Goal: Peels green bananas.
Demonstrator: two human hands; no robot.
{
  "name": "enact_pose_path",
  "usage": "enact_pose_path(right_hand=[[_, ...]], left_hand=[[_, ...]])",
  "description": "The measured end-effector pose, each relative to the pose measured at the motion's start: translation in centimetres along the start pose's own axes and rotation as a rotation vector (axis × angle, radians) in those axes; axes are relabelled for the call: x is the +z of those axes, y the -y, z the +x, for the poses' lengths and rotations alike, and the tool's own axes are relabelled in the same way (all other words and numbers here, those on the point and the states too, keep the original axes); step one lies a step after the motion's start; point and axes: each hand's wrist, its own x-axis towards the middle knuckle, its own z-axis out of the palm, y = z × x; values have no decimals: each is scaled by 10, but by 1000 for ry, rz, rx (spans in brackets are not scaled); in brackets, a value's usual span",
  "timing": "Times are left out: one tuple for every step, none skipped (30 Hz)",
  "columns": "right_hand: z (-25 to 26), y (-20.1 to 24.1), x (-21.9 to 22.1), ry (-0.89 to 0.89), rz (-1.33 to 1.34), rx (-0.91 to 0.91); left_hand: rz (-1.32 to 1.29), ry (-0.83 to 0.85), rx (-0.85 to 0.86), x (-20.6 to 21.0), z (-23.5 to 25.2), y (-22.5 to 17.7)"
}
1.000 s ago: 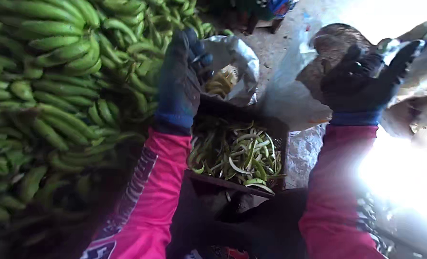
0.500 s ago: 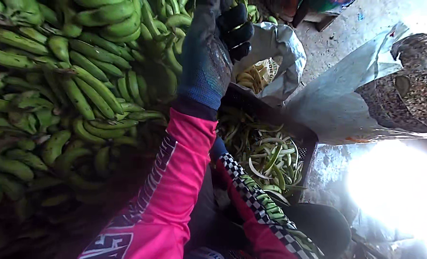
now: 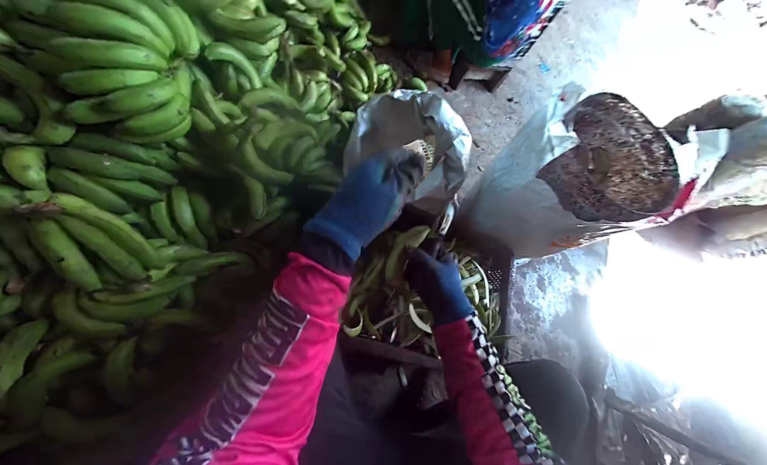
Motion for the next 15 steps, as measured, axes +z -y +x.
enact_pose_path(right_hand=[[-5,28,-8,1,-23,-61],[-12,54,-15,10,-85,-119],[-20,77,-22,21,-193,-186],[-25,94,-30,2,-356,-275],[-29,106,-38,-47,-538,-380],[-33,112,-49,-99,-691,-466],[-36,113,-62,-141,-770,-517],[-38,108,-77,-162,-754,-530],[-38,97,-93,-158,-664,-506],[-37,83,-108,-145,-574,-466],[-36,68,-120,-135,-511,-418],[-35,56,-126,-120,-527,-381],[-36,49,-127,-86,-603,-389],[-41,44,-124,-48,-714,-435],[-47,44,-117,-3,-817,-490]], left_hand=[[91,65,8,13,-1,0],[115,139,-11,24,-5,-4],[81,201,-50,36,-10,-10],[27,244,-72,46,-13,-11],[-51,257,-64,57,-13,-7],[-154,272,-63,65,-13,-3],[-261,277,-82,71,-12,-1],[-371,273,-109,77,-12,0],[-485,264,-131,81,-13,0],[-589,253,-155,85,-13,1],[-649,241,-185,88,-14,4],[-688,223,-213,90,-15,6],[-692,193,-244,92,-16,8],[-665,150,-270,94,-18,9],[-638,112,-280,95,-21,9]])
